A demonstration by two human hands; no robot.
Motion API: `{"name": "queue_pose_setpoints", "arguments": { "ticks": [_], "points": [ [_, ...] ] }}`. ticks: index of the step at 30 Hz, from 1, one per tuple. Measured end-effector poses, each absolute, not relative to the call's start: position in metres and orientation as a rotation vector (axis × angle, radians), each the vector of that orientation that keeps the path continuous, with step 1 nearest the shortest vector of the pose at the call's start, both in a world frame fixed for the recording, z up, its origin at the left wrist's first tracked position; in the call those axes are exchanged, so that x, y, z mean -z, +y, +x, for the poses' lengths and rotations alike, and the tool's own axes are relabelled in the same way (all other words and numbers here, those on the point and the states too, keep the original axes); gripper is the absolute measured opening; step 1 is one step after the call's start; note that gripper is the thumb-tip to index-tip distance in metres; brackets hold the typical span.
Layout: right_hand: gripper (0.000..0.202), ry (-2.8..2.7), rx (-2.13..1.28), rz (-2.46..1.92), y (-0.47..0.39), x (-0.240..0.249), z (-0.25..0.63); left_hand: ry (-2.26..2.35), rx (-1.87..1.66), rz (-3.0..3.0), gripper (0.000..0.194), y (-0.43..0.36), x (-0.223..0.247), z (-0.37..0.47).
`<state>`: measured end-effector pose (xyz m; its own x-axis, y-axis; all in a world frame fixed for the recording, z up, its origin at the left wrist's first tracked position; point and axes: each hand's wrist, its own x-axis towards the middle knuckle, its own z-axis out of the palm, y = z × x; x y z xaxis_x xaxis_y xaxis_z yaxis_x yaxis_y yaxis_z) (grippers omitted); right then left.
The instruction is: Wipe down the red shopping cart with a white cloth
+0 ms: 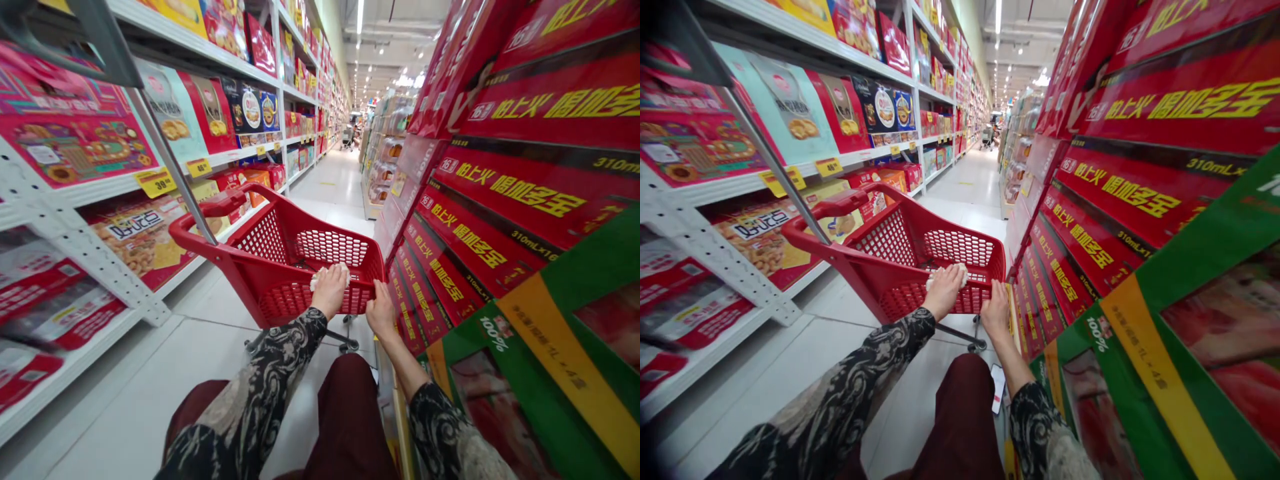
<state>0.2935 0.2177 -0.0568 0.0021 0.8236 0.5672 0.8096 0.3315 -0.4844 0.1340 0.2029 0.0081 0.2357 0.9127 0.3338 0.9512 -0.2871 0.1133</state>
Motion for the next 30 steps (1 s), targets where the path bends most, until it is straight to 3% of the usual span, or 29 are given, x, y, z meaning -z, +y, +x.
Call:
{"name": "queue_pose_setpoints", "arguments": {
  "ticks": [5,13,23,30],
  "points": [
    [0.061,-1.833,0.001,-1.416,0.215,0.063,0.293,-1.637,0.525,-2.492,0.044,0.201,0.001,0.154],
    [0.059,-1.92,-0.023,-1.447,0.208,0.061,0.286,-1.825,0.586,-2.308,0.044,0.201,-0.007,0.076],
    [0.061,-2.028,0.047,-1.417,0.198,0.063,0.283,-1.532,0.551,-2.455,0.038,0.199,0.012,0.152],
    [0.056,-2.078,0.109,-1.463,0.199,0.059,0.284,-1.735,0.568,-2.265,0.039,0.202,0.009,0.055]
  ]
}}
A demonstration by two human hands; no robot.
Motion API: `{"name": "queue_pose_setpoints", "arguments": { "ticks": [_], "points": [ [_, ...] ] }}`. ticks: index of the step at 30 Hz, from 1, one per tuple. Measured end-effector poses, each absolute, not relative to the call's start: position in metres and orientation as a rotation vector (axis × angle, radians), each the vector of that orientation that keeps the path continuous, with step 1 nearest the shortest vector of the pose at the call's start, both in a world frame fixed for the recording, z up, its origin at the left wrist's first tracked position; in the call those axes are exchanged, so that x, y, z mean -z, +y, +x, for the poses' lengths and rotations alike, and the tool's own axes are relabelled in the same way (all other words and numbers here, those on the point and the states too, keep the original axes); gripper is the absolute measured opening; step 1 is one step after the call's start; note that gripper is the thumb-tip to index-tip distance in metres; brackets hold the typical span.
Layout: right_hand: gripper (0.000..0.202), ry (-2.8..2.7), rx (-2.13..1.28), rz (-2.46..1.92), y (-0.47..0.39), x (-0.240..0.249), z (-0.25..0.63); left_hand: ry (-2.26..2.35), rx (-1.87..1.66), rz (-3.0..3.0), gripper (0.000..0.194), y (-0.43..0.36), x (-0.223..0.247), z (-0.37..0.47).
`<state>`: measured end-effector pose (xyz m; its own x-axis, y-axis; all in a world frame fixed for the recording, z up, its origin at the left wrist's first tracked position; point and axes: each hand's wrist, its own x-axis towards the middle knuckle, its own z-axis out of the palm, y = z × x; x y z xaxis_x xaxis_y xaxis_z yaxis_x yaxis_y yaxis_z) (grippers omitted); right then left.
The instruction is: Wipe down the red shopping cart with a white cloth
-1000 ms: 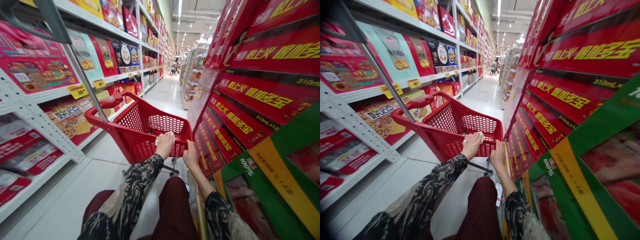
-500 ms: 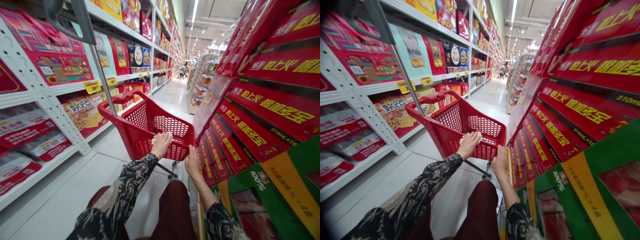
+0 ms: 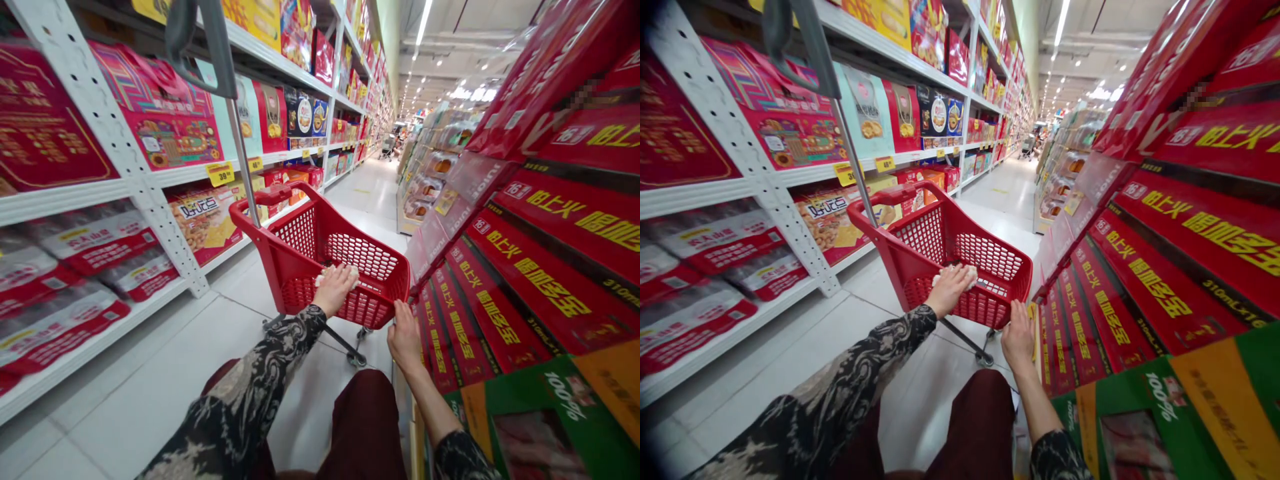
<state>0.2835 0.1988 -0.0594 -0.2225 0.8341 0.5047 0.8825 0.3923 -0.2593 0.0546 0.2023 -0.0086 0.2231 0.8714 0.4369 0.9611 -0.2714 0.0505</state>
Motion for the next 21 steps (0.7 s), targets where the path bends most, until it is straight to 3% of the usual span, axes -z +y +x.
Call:
{"name": "queue_pose_setpoints", "arguments": {
  "ticks": [8,17,21],
  "points": [
    [0.056,-2.076,0.14,-1.402,0.203,0.068,0.29,-1.967,0.718,-1.931,0.041,0.196,-0.024,-0.053],
    [0.057,-2.077,0.192,-1.361,0.208,0.073,0.294,-1.711,0.63,-2.209,0.037,0.197,0.003,0.009],
    [0.059,-2.088,0.245,-1.37,0.209,0.073,0.298,-1.654,0.587,-2.259,0.035,0.195,-0.007,-0.012]
  ]
}}
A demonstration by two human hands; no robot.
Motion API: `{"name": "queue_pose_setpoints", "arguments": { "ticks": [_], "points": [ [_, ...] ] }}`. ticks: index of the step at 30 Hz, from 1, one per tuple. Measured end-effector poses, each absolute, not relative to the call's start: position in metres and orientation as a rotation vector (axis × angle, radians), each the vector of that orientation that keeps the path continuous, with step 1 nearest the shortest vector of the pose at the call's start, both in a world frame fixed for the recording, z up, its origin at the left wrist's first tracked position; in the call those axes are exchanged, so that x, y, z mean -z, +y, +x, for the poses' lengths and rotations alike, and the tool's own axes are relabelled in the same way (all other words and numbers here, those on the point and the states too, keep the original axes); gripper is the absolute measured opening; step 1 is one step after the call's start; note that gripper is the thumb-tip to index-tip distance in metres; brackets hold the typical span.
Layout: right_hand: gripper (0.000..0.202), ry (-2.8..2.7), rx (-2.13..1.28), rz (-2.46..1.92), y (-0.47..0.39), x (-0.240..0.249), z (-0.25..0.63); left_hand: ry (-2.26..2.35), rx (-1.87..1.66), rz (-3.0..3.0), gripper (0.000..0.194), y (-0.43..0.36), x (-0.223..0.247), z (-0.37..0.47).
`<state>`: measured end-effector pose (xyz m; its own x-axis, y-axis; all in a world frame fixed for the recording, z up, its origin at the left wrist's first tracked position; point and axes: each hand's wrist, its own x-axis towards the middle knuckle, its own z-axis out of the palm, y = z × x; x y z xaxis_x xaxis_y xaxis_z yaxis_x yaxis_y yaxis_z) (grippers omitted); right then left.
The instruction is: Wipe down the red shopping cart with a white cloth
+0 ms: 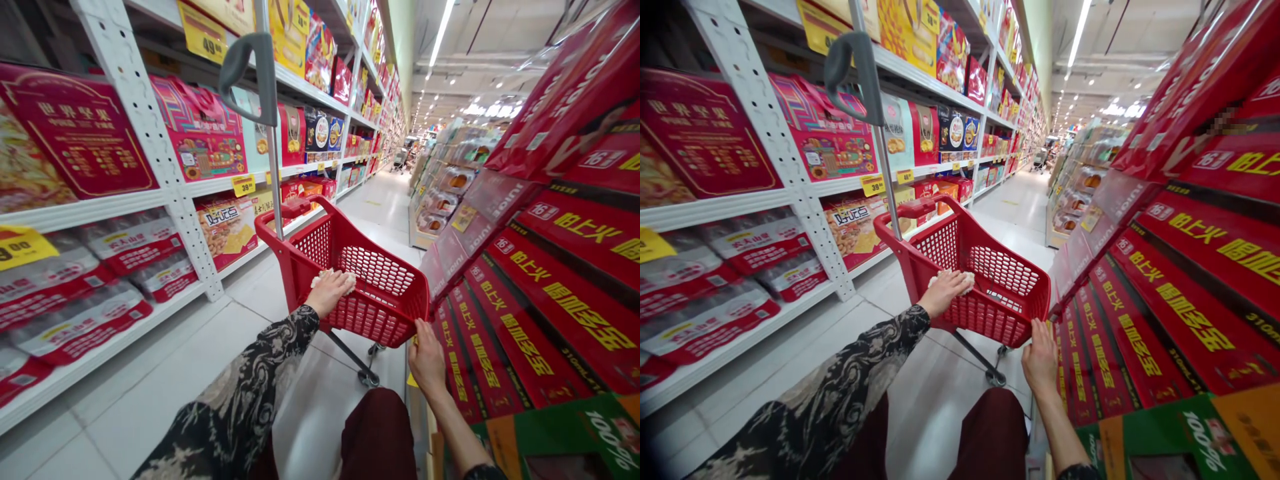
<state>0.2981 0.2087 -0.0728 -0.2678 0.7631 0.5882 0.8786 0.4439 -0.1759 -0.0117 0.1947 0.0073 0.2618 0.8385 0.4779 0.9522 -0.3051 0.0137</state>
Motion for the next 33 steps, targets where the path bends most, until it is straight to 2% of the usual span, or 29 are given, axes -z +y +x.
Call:
{"name": "queue_pose_setpoints", "arguments": {
  "ticks": [6,9,14,23,26,30,33],
  "points": [
    [0.059,-2.097,0.267,-1.368,0.211,0.076,0.302,-1.858,0.701,-1.932,0.038,0.187,-0.049,-0.111],
    [0.06,-2.076,0.263,-1.335,0.215,0.079,0.303,-1.871,0.752,-1.867,0.04,0.18,-0.052,-0.132],
    [0.059,-2.077,0.23,-1.312,0.22,0.082,0.309,-1.822,0.867,-1.849,0.045,0.171,-0.022,-0.116],
    [0.055,-2.083,0.189,-1.305,0.221,0.079,0.313,-1.793,1.044,-1.83,0.044,0.146,0.043,-0.104],
    [0.054,-2.083,0.215,-1.284,0.221,0.079,0.313,-1.857,1.134,-1.714,0.047,0.137,0.041,-0.116],
    [0.055,-2.086,0.227,-1.269,0.22,0.078,0.311,-1.939,1.26,-1.514,0.049,0.142,0.016,-0.12],
    [0.055,-2.081,0.237,-1.269,0.221,0.079,0.31,-1.974,1.266,-1.583,0.05,0.152,0.011,-0.106]
  ]
}}
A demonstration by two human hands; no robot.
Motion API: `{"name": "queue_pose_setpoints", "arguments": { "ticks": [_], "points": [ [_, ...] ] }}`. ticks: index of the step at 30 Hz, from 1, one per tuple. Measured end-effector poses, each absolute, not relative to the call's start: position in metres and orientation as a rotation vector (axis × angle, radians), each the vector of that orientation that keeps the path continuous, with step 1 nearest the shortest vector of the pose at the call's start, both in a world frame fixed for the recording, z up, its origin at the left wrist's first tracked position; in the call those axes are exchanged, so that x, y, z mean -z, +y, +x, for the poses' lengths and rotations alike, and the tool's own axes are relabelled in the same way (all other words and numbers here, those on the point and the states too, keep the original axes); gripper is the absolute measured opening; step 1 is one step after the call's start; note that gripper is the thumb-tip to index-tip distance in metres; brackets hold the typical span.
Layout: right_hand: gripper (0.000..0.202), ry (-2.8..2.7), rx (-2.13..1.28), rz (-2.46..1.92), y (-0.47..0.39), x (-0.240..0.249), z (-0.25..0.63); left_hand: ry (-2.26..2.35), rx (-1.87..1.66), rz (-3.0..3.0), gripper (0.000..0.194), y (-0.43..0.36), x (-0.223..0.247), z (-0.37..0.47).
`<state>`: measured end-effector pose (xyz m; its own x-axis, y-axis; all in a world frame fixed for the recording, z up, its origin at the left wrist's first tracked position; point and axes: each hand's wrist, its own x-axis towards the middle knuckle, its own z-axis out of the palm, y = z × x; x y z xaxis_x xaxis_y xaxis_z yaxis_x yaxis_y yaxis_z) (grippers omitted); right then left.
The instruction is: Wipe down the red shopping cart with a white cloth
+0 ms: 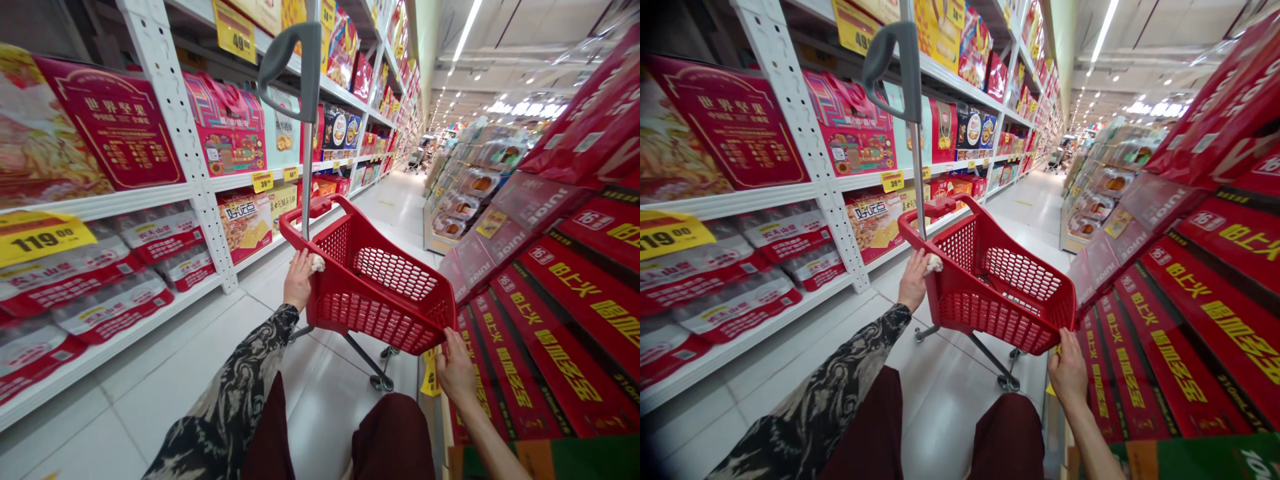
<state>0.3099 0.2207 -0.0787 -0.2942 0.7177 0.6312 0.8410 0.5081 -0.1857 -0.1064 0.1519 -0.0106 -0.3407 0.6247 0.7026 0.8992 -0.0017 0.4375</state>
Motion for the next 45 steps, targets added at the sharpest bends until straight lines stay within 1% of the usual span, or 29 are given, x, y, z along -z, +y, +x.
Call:
{"name": "queue_pose_setpoints", "arguments": {
  "ticks": [5,8,10,11,13,15,18,20,22,24,26,29,31,33,35,36,38,39,42,45],
  "points": [
    [0.051,-2.09,0.233,-1.342,0.217,0.069,0.309,-1.977,1.334,-1.733,0.047,0.15,0.026,-0.075],
    [0.046,-2.045,0.236,-1.425,0.203,0.045,0.288,-1.902,1.404,-1.969,0.044,0.138,0.019,-0.06],
    [0.045,-1.993,0.17,-1.324,0.188,0.022,0.258,-1.88,1.498,-2.12,0.045,0.129,0.007,-0.049],
    [0.045,-1.991,0.078,-1.207,0.179,0.01,0.238,-1.897,1.569,-2.163,0.045,0.126,0.0,-0.042],
    [0.046,-2.114,-0.247,-0.909,0.163,-0.009,0.198,-2.006,1.752,-2.167,0.047,0.12,-0.011,-0.028],
    [0.048,-2.17,-0.563,-0.743,0.153,-0.022,0.163,-2.199,1.961,-2.101,0.049,0.115,-0.019,-0.017],
    [0.032,-1.91,-0.902,-0.849,0.152,-0.028,0.134,-2.489,2.306,-2.009,0.052,0.103,-0.026,-0.009],
    [0.025,-1.738,-1.057,-0.937,0.158,-0.029,0.129,-2.581,2.576,-2.028,0.062,0.093,-0.03,-0.009],
    [0.021,-1.621,-1.15,-0.986,0.164,-0.032,0.129,-2.557,2.834,-2.118,0.076,0.083,-0.034,-0.011],
    [0.019,-1.522,-1.256,-1.025,0.166,-0.036,0.13,-2.474,2.952,-2.193,0.078,0.077,-0.036,-0.011],
    [0.019,-1.472,-1.482,-1.061,0.161,-0.038,0.129,-2.447,2.905,-2.146,0.069,0.076,-0.038,-0.009],
    [0.024,-1.457,-1.892,-1.026,0.146,-0.033,0.127,-2.437,2.694,-2.011,0.06,0.079,-0.037,-0.007],
    [0.029,-1.451,-2.052,-0.946,0.137,-0.025,0.125,-2.402,2.588,-2.012,0.055,0.082,-0.036,-0.006],
    [0.034,-1.441,-2.074,-0.874,0.132,-0.018,0.123,-2.415,2.595,-2.027,0.045,0.083,-0.035,-0.007],
    [0.037,-1.374,-1.943,-0.895,0.132,-0.013,0.121,-2.473,2.682,-1.886,0.033,0.085,-0.035,-0.01],
    [0.038,-1.307,-1.864,-0.923,0.134,-0.013,0.12,-2.49,2.72,-1.757,0.03,0.086,-0.035,-0.011],
    [0.042,-1.18,-1.777,-0.959,0.138,-0.017,0.117,-2.476,2.745,-1.539,0.032,0.087,-0.035,-0.014],
    [0.044,-1.165,-1.787,-0.957,0.14,-0.02,0.116,-2.458,2.745,-1.489,0.034,0.088,-0.035,-0.016],
    [0.053,-1.325,-1.885,-0.872,0.14,-0.031,0.112,-2.446,2.715,-1.494,0.036,0.091,-0.033,-0.019],
    [0.059,-1.407,-1.912,-0.837,0.139,-0.039,0.108,-2.443,2.619,-1.613,0.03,0.092,-0.031,-0.024]
  ]
}}
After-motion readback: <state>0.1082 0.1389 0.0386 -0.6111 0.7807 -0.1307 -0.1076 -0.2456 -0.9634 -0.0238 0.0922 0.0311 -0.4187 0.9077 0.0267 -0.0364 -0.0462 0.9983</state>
